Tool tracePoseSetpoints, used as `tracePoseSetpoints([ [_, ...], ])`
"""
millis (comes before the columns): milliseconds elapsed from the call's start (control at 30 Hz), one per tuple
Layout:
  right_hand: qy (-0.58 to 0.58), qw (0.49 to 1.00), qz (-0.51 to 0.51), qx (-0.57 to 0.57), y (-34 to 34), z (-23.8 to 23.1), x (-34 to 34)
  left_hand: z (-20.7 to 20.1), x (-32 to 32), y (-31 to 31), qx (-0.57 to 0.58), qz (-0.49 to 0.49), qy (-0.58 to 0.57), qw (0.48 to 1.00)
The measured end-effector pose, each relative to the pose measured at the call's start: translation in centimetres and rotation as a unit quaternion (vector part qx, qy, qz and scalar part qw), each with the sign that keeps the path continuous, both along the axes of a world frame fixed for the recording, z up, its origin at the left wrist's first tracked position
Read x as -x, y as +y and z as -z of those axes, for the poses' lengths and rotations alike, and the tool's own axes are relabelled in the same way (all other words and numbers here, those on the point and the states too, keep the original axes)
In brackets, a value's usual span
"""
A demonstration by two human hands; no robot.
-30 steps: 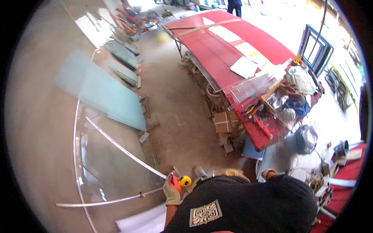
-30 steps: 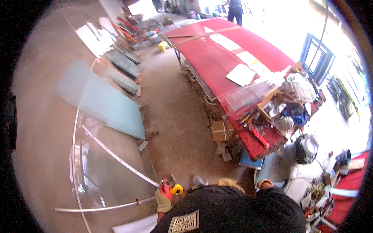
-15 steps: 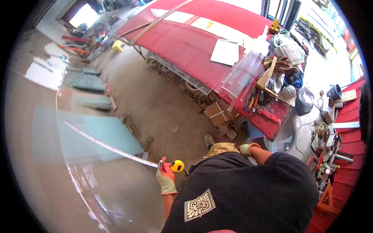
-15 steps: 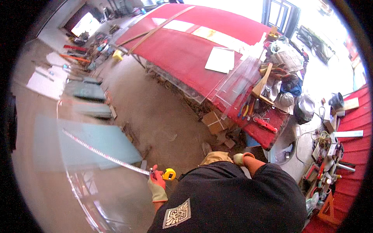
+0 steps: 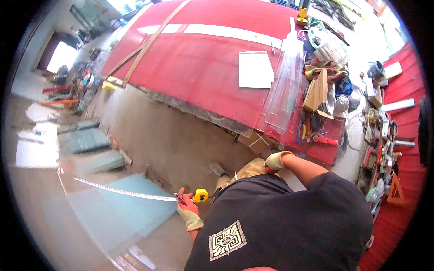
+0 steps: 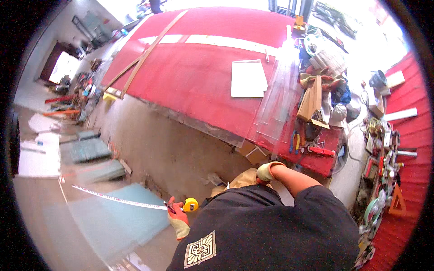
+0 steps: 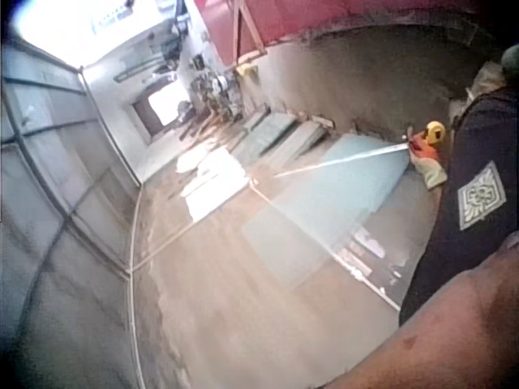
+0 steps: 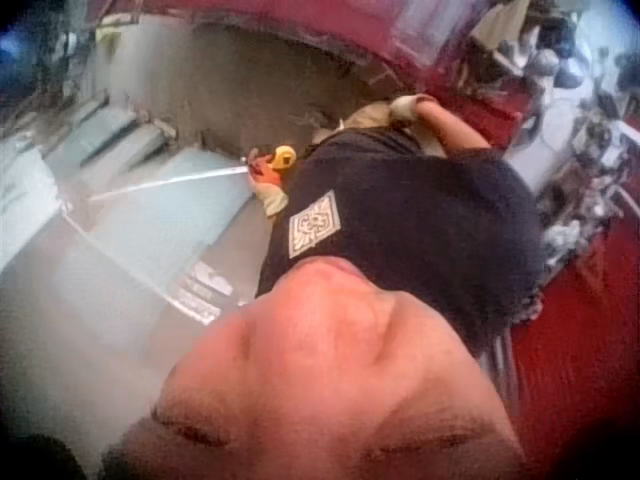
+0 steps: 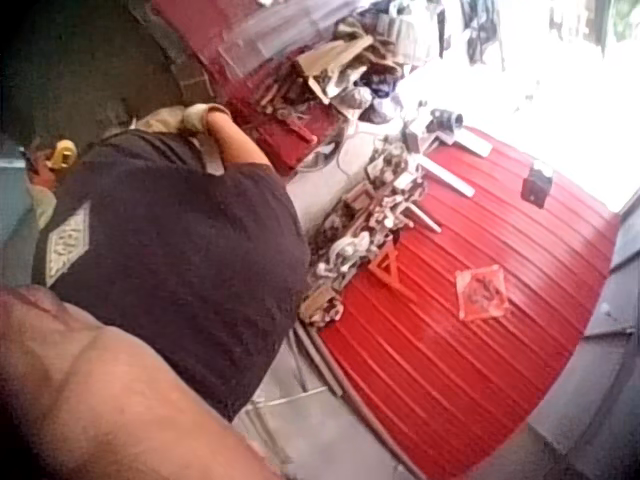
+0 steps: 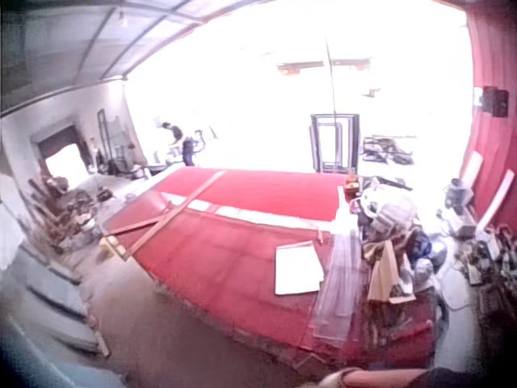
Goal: The person measures a large curved sheet using a tape measure and records the measurements on a notepad with a pen.
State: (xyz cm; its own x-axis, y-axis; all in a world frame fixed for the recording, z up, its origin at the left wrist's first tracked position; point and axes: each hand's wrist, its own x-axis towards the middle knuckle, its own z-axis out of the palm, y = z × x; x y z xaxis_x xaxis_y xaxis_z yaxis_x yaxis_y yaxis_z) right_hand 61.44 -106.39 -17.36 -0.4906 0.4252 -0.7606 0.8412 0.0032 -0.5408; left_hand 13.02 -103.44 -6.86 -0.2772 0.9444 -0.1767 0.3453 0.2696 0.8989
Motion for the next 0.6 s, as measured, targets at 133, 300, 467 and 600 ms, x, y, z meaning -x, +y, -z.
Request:
tracePoseSetpoints([
  [133,-0.01,0.993,0.119,-0.012,3.4,-4.4,2.5,0.7,2.4,11.3,0.018,0.099,-0.005,0.995],
  [300,0.043,0.886,0.432,-0.163,7.0,-10.1,4.7,-0.4,-0.1,26.4,-0.01,0.239,-0.048,0.97],
  [467,-0.049,0.769,0.604,-0.205,15.0,-13.3,4.4,-1.5,-4.3,37.6,0.004,0.355,-0.07,0.932],
  [600,-0.137,0.743,0.581,-0.301,21.0,-11.3,-0.7,-0.4,-8.8,44.4,0.01,0.394,-0.103,0.913],
])
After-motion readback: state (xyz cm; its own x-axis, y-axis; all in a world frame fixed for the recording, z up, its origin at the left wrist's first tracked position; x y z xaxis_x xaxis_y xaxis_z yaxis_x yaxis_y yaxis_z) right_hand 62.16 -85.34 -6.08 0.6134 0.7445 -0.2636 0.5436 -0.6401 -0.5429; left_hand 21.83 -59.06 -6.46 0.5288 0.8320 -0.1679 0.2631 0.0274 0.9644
